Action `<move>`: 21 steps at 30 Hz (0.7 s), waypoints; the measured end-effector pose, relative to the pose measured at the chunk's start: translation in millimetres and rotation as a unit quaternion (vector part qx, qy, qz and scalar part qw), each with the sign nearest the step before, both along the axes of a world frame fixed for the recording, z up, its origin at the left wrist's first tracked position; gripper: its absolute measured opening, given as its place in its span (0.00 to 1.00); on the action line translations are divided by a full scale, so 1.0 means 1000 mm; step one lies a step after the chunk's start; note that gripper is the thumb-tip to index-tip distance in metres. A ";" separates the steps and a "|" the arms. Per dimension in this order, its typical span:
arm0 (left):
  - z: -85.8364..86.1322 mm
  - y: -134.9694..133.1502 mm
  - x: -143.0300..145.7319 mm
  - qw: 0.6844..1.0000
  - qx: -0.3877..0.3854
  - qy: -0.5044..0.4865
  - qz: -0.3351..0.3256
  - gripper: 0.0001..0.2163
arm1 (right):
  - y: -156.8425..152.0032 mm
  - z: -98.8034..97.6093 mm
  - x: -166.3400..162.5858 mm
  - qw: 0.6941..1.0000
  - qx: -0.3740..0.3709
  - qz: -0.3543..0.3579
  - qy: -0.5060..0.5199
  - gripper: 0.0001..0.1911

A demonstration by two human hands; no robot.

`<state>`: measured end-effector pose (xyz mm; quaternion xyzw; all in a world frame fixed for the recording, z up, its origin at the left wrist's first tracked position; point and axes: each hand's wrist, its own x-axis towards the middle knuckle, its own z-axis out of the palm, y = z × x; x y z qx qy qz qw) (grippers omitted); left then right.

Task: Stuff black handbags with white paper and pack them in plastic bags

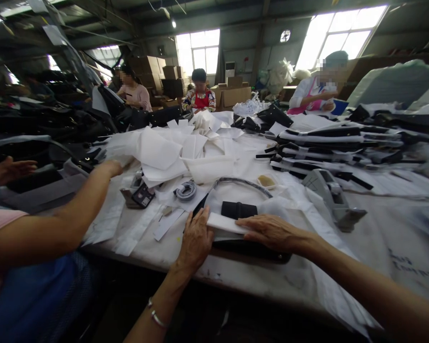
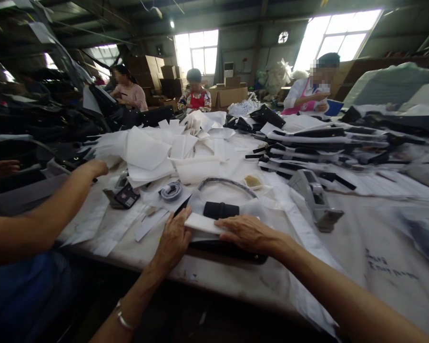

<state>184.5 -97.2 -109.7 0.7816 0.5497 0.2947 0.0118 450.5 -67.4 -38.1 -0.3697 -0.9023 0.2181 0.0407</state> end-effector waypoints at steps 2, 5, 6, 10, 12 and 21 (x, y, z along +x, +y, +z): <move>0.010 0.001 -0.010 0.998 -0.038 -0.025 -0.041 0.26 | -0.002 -0.003 0.000 1.000 0.005 0.007 0.012 0.25; 0.027 -0.002 -0.027 0.987 -0.105 -0.070 -0.097 0.24 | -0.006 -0.006 0.000 1.000 0.009 0.003 0.025 0.25; 0.032 -0.003 -0.031 0.983 -0.122 -0.085 -0.107 0.24 | -0.007 -0.007 0.000 1.000 0.007 -0.005 0.027 0.25; 0.046 -0.002 -0.039 0.972 -0.158 -0.141 -0.096 0.13 | -0.008 -0.010 -0.001 0.998 -0.013 -0.042 0.035 0.26; 0.049 0.003 -0.039 0.971 -0.165 -0.153 -0.078 0.07 | -0.008 -0.010 -0.001 0.998 -0.020 -0.049 0.040 0.27; 0.037 0.024 -0.041 0.976 -0.174 -0.126 -0.023 0.07 | -0.022 -0.014 -0.018 0.989 0.041 -0.133 0.047 0.24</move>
